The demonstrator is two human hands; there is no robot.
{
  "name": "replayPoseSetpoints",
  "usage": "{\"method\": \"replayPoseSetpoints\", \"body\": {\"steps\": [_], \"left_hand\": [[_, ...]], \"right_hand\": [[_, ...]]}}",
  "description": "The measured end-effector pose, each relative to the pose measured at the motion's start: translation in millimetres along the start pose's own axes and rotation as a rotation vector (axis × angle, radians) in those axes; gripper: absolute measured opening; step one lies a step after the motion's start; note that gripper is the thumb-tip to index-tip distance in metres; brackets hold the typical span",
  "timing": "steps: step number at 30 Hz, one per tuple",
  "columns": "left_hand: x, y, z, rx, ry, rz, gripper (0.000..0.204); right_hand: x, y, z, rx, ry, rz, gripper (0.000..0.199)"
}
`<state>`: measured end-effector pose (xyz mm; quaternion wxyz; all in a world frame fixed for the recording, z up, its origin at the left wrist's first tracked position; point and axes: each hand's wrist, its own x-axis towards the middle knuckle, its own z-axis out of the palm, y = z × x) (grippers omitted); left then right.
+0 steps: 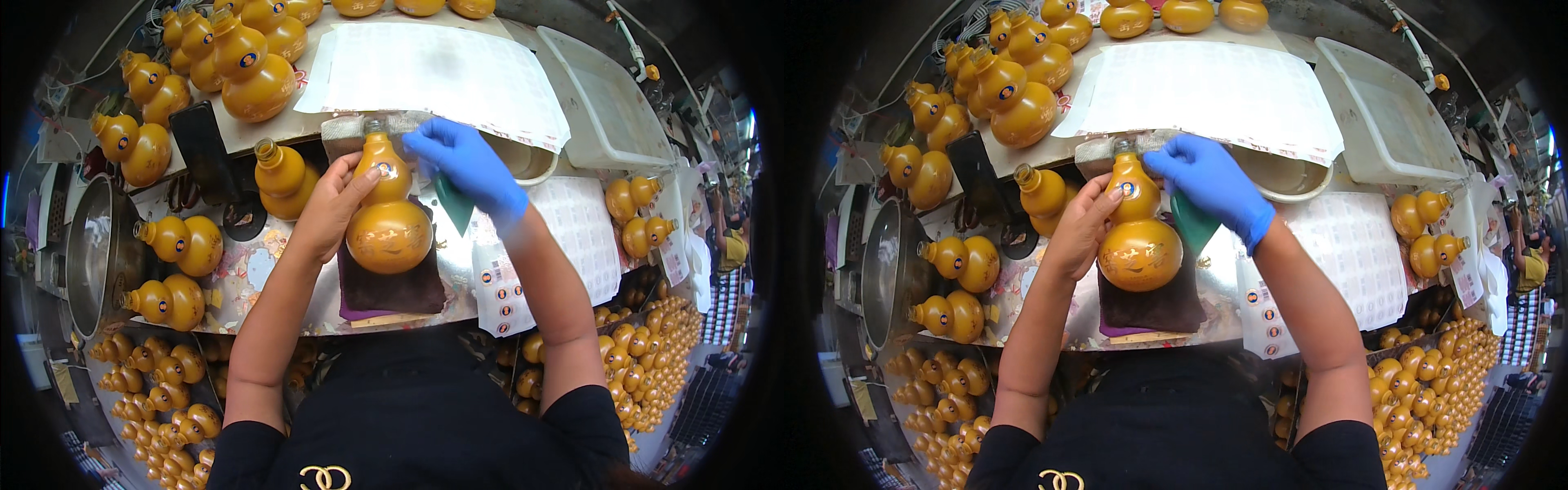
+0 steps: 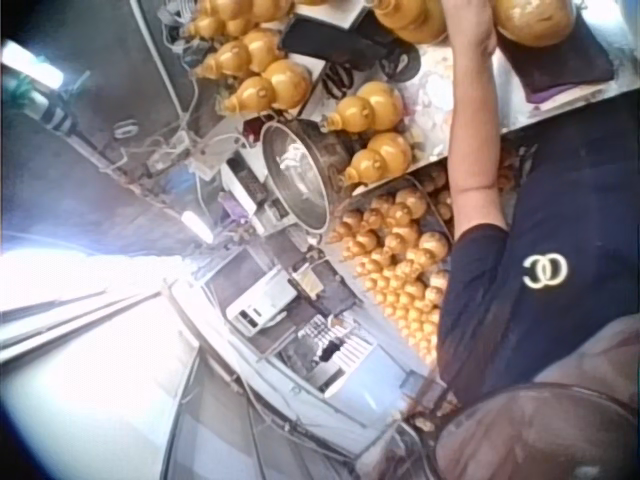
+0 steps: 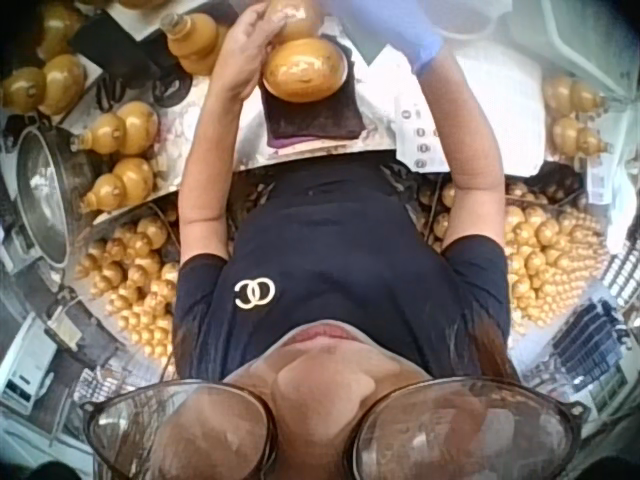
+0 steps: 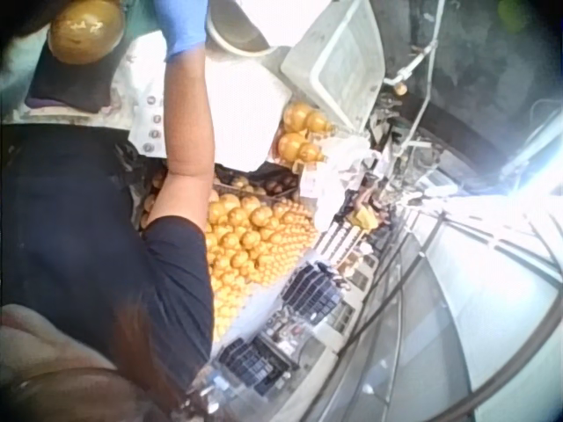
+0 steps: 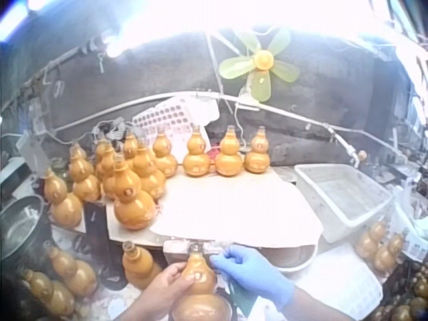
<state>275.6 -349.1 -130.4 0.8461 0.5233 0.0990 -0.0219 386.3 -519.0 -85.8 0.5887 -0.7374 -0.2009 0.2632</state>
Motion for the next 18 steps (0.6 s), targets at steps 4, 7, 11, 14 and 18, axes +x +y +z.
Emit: {"method": "replayPoseSetpoints", "body": {"steps": [4, 7, 11, 14, 18], "left_hand": [[-6.5, 0.7, 4.1, 0.020, -0.013, 0.028, 0.053], [-8.9, 1.4, 4.1, 0.053, -0.020, 0.043, 0.054], [-14.1, 5.8, 8.1, 0.088, -0.010, 0.026, 0.053], [-14.2, 7.2, 8.1, 0.093, -0.022, 0.014, 0.053], [-14.9, 7.7, 7.9, 0.071, -0.031, 0.007, 0.053]], "right_hand": [[-20.8, 15.0, 8.7, 0.035, -0.058, 0.111, 0.049], [-18.2, 26.7, 12.1, 0.062, -0.113, 0.123, 0.057], [-16.7, 28.5, 14.8, 0.061, -0.126, 0.123, 0.059], [-16.7, 29.4, 14.6, 0.083, -0.120, 0.119, 0.058], [-18.2, 28.6, 18.4, 0.095, -0.103, 0.107, 0.059]]}}
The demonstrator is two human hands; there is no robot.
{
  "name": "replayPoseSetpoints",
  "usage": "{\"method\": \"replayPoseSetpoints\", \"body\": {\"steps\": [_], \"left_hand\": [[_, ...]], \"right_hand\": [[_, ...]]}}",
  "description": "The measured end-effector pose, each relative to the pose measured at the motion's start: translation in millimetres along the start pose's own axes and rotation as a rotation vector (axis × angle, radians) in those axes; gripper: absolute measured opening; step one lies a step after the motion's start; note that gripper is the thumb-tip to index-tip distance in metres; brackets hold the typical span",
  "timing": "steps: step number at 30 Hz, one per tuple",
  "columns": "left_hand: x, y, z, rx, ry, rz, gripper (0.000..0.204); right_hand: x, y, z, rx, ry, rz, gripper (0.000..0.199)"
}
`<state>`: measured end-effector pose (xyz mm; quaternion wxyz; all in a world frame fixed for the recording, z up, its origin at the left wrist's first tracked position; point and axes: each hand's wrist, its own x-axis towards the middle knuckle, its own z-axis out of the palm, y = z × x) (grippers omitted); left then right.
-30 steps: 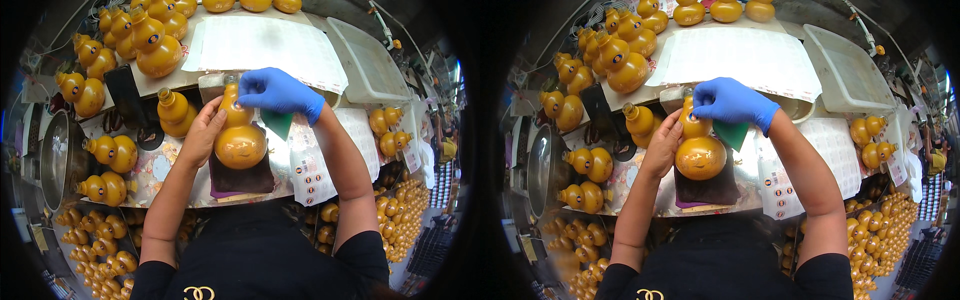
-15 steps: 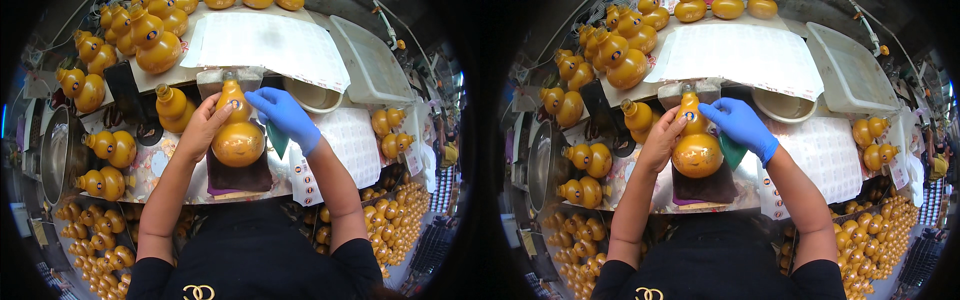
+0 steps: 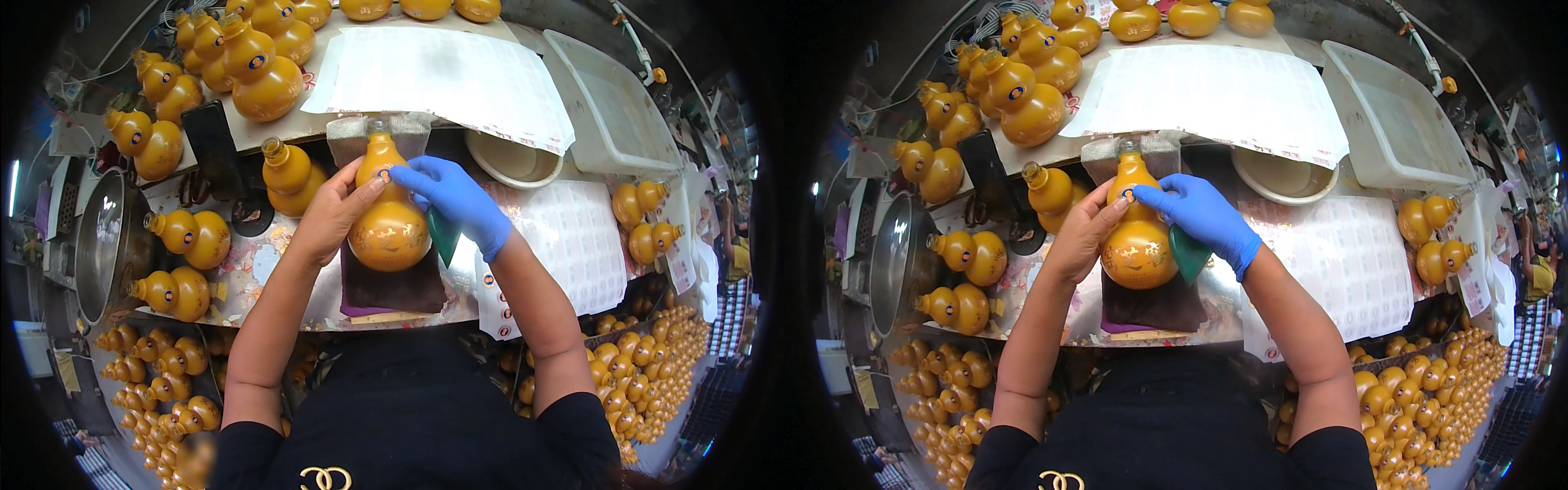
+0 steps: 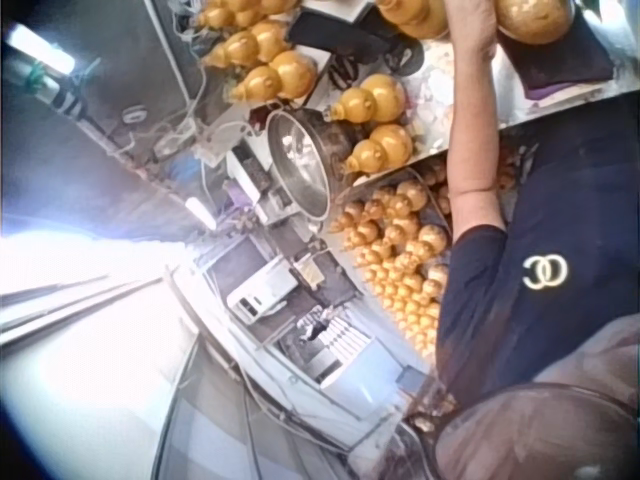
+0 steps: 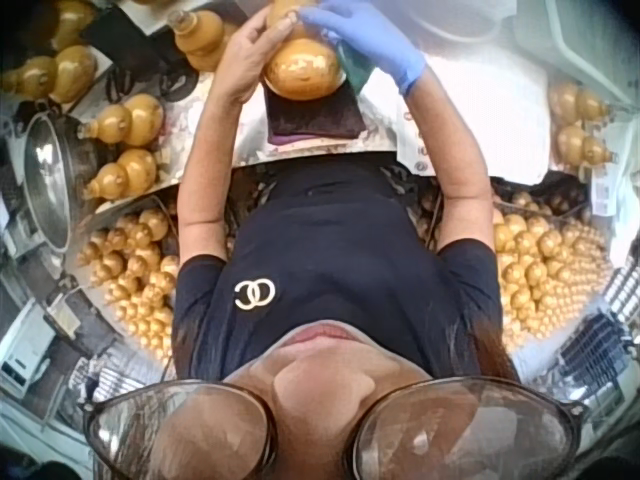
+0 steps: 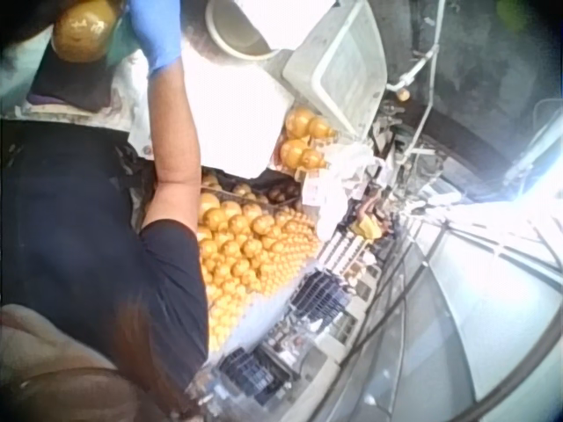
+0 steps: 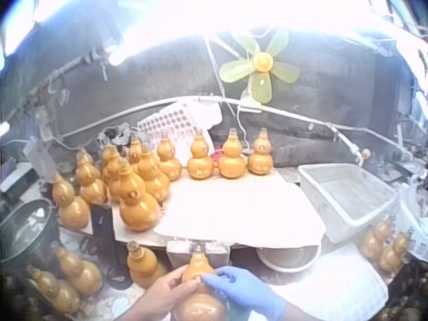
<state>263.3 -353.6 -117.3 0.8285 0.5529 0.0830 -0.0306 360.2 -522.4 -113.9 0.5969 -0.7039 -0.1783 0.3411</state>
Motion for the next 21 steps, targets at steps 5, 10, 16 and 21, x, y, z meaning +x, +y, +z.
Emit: {"method": "replayPoseSetpoints", "body": {"steps": [5, 10, 16, 21], "left_hand": [[3.2, 0.8, -5.0, -0.101, -0.020, -0.031, 0.049], [7.0, -5.2, -4.4, -0.057, -0.017, -0.010, 0.047], [7.1, -1.7, -4.3, -0.082, -0.032, -0.024, 0.043], [11.8, -6.9, -9.5, -0.026, -0.025, 0.002, 0.039]], "right_hand": [[4.0, 3.3, 1.7, -0.037, 0.014, -0.019, 0.059], [3.4, 4.4, 0.0, 0.045, -0.019, -0.026, 0.057], [5.3, 6.1, -1.8, 0.070, -0.053, -0.002, 0.055], [7.2, 5.8, 0.8, 0.004, -0.005, 0.021, 0.055]]}}
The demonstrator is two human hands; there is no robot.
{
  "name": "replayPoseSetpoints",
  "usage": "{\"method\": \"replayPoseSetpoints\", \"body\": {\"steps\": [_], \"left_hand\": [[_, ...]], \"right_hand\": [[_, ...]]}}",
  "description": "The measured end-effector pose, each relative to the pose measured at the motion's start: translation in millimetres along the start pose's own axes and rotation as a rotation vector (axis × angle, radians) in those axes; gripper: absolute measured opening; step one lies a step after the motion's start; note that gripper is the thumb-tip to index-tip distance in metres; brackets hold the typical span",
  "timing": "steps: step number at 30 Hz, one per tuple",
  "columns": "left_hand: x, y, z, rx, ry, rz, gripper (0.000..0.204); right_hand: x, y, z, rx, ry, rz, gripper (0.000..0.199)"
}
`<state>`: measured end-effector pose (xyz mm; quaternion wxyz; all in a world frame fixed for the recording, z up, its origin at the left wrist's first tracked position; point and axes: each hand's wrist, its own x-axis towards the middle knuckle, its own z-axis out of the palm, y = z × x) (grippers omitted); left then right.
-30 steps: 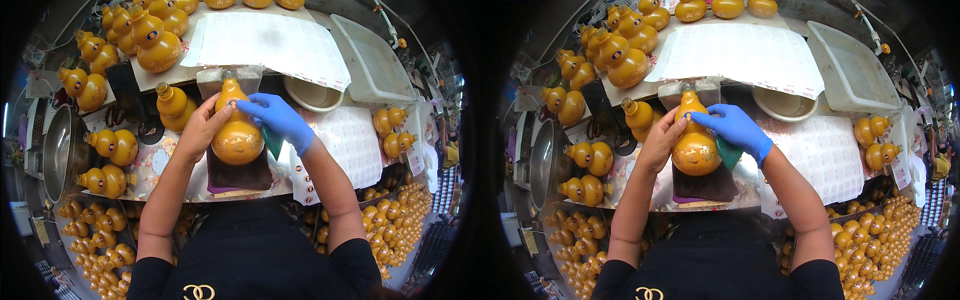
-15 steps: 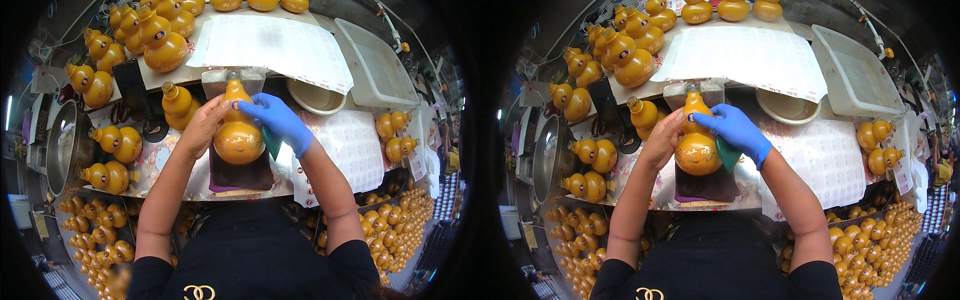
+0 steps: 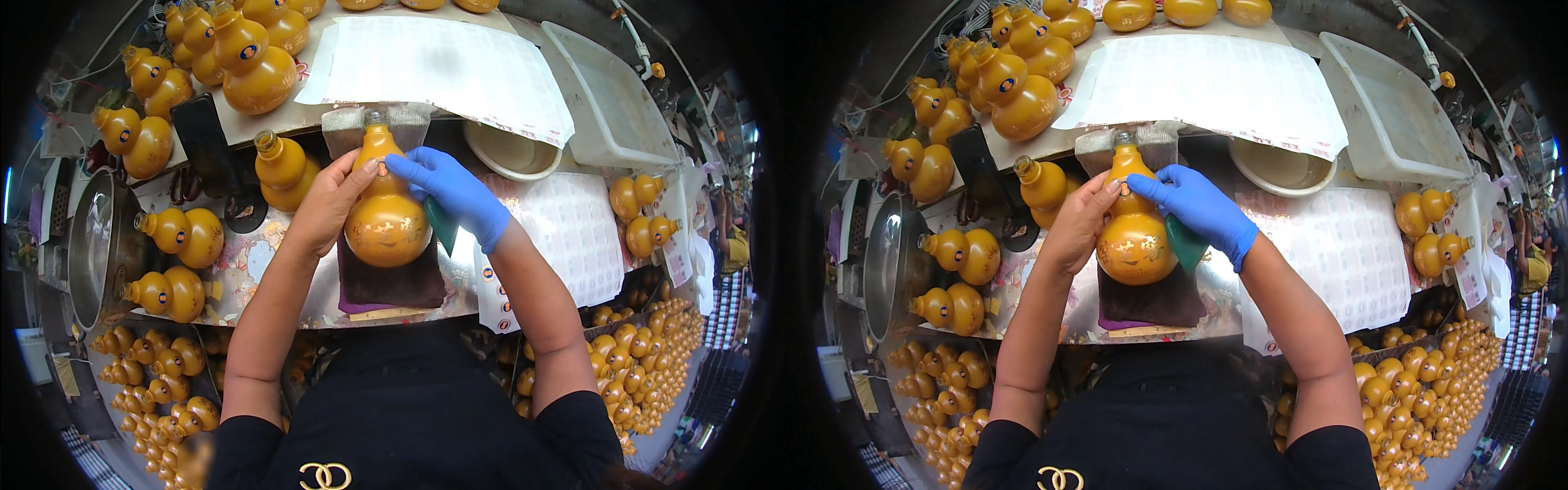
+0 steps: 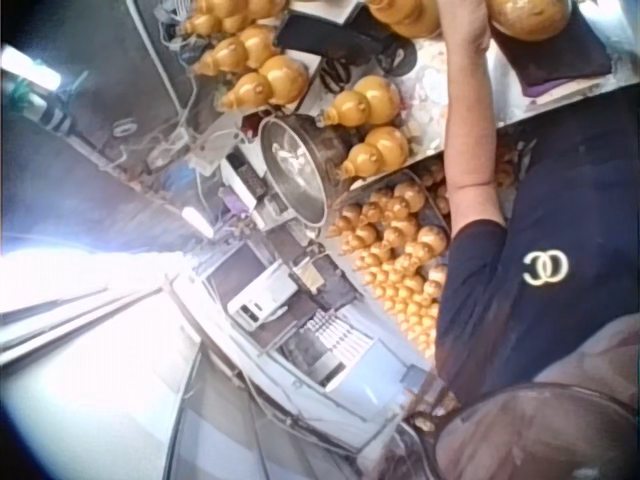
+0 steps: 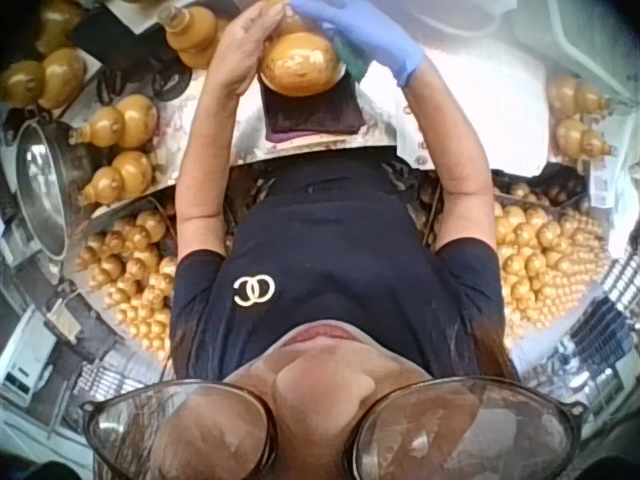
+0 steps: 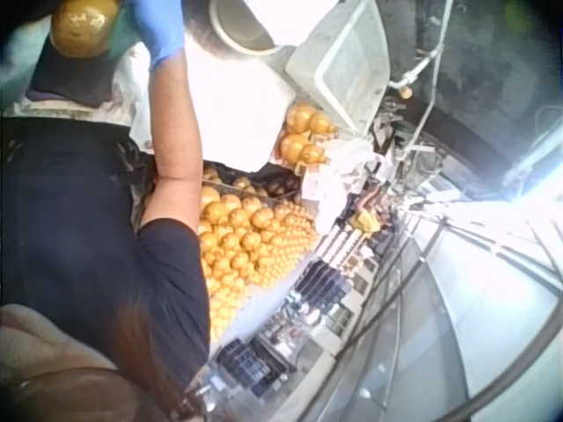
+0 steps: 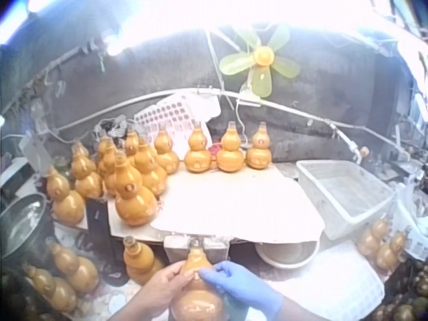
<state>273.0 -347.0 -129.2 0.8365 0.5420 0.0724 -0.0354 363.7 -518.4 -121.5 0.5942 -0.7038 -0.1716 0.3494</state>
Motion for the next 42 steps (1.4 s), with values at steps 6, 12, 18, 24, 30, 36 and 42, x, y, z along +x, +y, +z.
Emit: {"method": "replayPoseSetpoints", "body": {"steps": [6, 12, 18, 24, 30, 36, 42], "left_hand": [[-0.5, 2.7, 1.5, -0.039, -0.002, -0.034, 0.039], [-0.7, 0.3, 3.1, 0.049, 0.042, 0.000, 0.045], [0.3, -8.9, -1.5, 0.099, 0.015, 0.064, 0.050], [-1.2, -7.0, -6.1, 0.137, -0.021, 0.051, 0.052], [0.3, 1.2, -1.8, -0.160, -0.037, -0.022, 0.051], [2.0, -6.5, 3.7, 0.145, 0.039, 0.040, 0.048], [1.6, -9.4, -0.8, 0.143, 0.013, 0.059, 0.050]], "right_hand": [[-0.1, 2.0, -1.6, 0.050, -0.032, -0.007, 0.055], [2.0, 0.6, 2.3, -0.046, 0.030, -0.011, 0.057], [3.3, 3.9, 0.2, -0.071, 0.017, -0.023, 0.056], [-1.8, -0.9, 0.7, 0.006, -0.003, -0.019, 0.055], [3.0, 2.8, -5.4, 0.093, -0.069, -0.003, 0.057], [7.6, 8.3, 4.7, -0.220, 0.090, -0.066, 0.061], [5.1, 9.2, 1.7, -0.125, 0.037, -0.052, 0.059]]}}
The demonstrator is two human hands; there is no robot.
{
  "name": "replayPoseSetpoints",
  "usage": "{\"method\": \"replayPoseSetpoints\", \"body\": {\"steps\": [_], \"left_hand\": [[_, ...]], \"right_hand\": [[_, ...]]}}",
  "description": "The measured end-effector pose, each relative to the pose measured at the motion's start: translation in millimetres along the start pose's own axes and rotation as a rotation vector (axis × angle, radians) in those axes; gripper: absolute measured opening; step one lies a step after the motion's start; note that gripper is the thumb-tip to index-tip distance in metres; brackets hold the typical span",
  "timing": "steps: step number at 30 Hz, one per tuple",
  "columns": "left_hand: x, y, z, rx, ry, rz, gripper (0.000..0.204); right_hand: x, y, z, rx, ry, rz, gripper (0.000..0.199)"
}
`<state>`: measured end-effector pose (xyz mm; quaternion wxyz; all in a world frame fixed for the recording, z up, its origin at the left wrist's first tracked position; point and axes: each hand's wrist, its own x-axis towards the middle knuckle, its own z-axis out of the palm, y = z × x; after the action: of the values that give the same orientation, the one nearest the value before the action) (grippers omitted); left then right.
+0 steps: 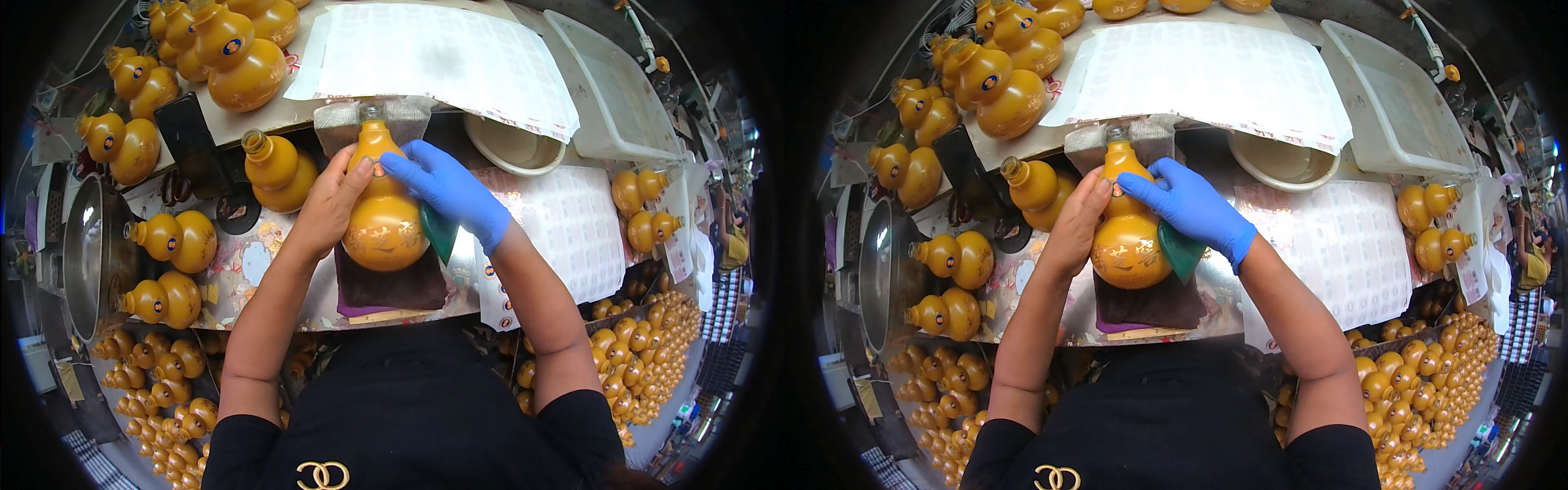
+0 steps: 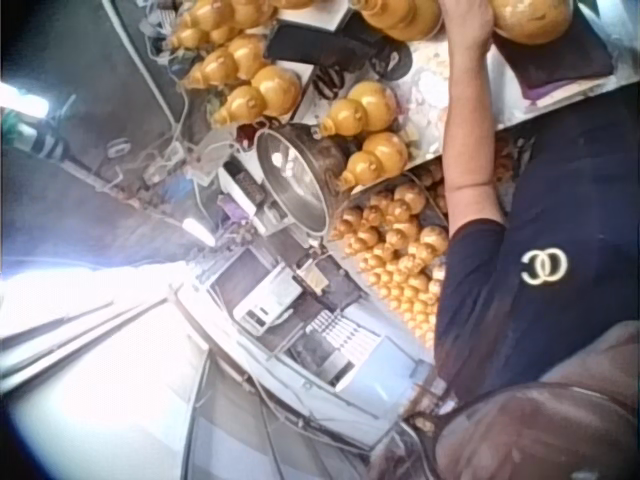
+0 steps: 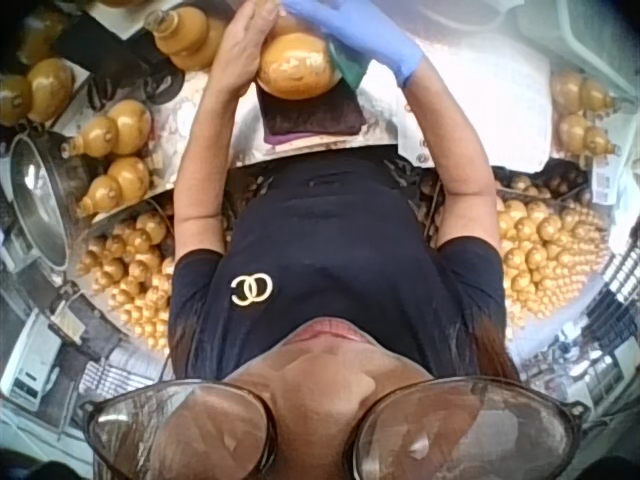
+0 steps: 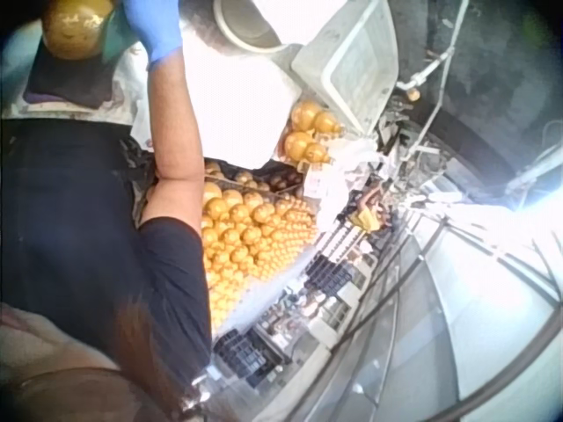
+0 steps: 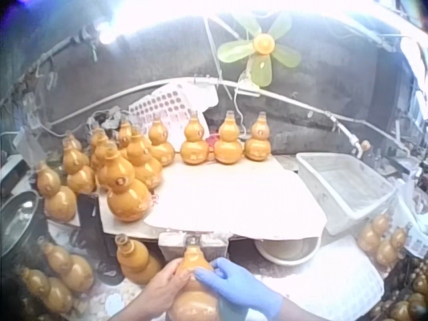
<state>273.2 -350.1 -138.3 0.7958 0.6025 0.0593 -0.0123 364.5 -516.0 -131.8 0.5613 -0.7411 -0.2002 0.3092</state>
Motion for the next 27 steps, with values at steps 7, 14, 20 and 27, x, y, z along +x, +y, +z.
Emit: {"method": "replayPoseSetpoints", "body": {"steps": [7, 14, 20, 27], "left_hand": [[0.1, -7.7, -7.2, -0.044, -0.036, 0.003, 0.054], [3.0, -0.8, -11.6, -0.135, -0.070, -0.054, 0.050], [5.4, 13.4, -9.9, 0.124, -0.131, -0.050, 0.049], [3.7, 9.0, -7.1, 0.234, -0.086, 0.017, 0.059]], "right_hand": [[-4.5, -4.6, -0.9, 0.135, -0.050, 0.031, 0.060], [-0.8, 0.1, -6.1, 0.245, -0.128, 0.011, 0.058], [14.0, -24.2, -5.9, -0.312, -0.062, 0.032, 0.075], [21.7, -28.7, -15.1, -0.123, -0.250, 0.140, 0.067]]}}
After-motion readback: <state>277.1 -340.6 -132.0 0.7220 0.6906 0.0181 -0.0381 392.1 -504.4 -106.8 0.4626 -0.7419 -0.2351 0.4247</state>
